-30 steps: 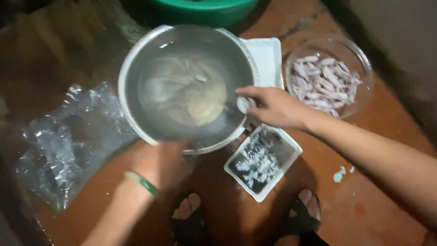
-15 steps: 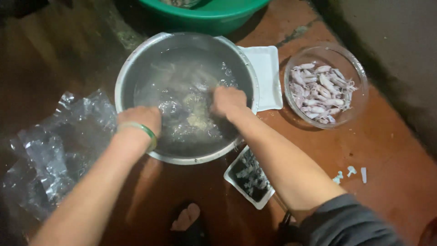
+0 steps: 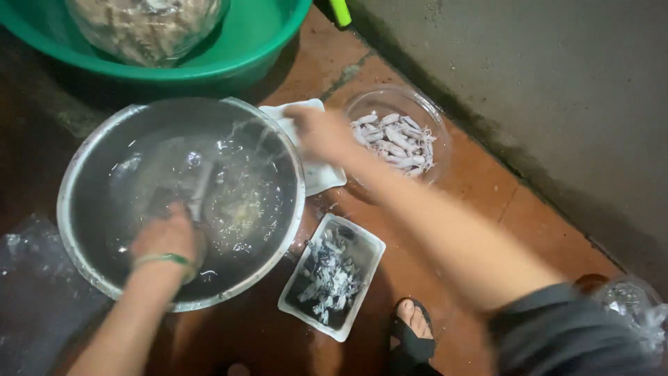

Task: The person cleans small squid in a metal bowl of water and then uses scissors to trim them over a white tray. The trimmed squid are placed into a clear bowl, while the discarded parts fall into the tray.

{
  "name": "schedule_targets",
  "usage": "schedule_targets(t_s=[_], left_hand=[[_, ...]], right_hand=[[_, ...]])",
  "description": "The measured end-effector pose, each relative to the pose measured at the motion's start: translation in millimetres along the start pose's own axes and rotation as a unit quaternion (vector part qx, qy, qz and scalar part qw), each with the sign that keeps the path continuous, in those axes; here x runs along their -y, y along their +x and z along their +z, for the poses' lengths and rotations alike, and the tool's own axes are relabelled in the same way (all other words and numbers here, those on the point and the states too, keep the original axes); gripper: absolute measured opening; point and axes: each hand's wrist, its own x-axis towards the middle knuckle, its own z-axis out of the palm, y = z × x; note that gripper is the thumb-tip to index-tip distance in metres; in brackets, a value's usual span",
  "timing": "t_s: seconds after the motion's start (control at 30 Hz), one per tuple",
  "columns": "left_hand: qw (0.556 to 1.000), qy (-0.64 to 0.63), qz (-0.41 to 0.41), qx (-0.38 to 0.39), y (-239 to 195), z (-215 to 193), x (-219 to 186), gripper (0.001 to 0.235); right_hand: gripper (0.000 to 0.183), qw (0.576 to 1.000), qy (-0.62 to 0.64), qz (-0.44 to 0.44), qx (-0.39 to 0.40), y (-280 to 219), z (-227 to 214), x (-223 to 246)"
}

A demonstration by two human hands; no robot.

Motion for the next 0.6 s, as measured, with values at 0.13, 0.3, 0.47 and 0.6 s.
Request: schedule_targets(t_s=[0.13, 0.3, 0.47, 0.6], left_hand=[[0.999, -0.044, 0.018, 0.009, 48, 64, 2, 0.048], [1.0, 0.0, 0.009, -0.014, 30, 63, 12, 0.036], [0.995, 0.023, 0.062, -0.077, 63, 85, 24, 0.034], [0.999, -0.003, 0.024, -0.042, 28, 40, -1, 0.04]], right_hand=[[0.045, 0.99, -0.129, 0.016, 0.059, -23, -112, -89], [0.06, 0.978, -0.065, 0.196, 0.013, -119, -195, -113], [0.03, 0.923, 0.258, 0.278, -0.073, -192, -89, -133], [0.028, 0.861, 0.376, 0.325, 0.107, -212, -31, -88]])
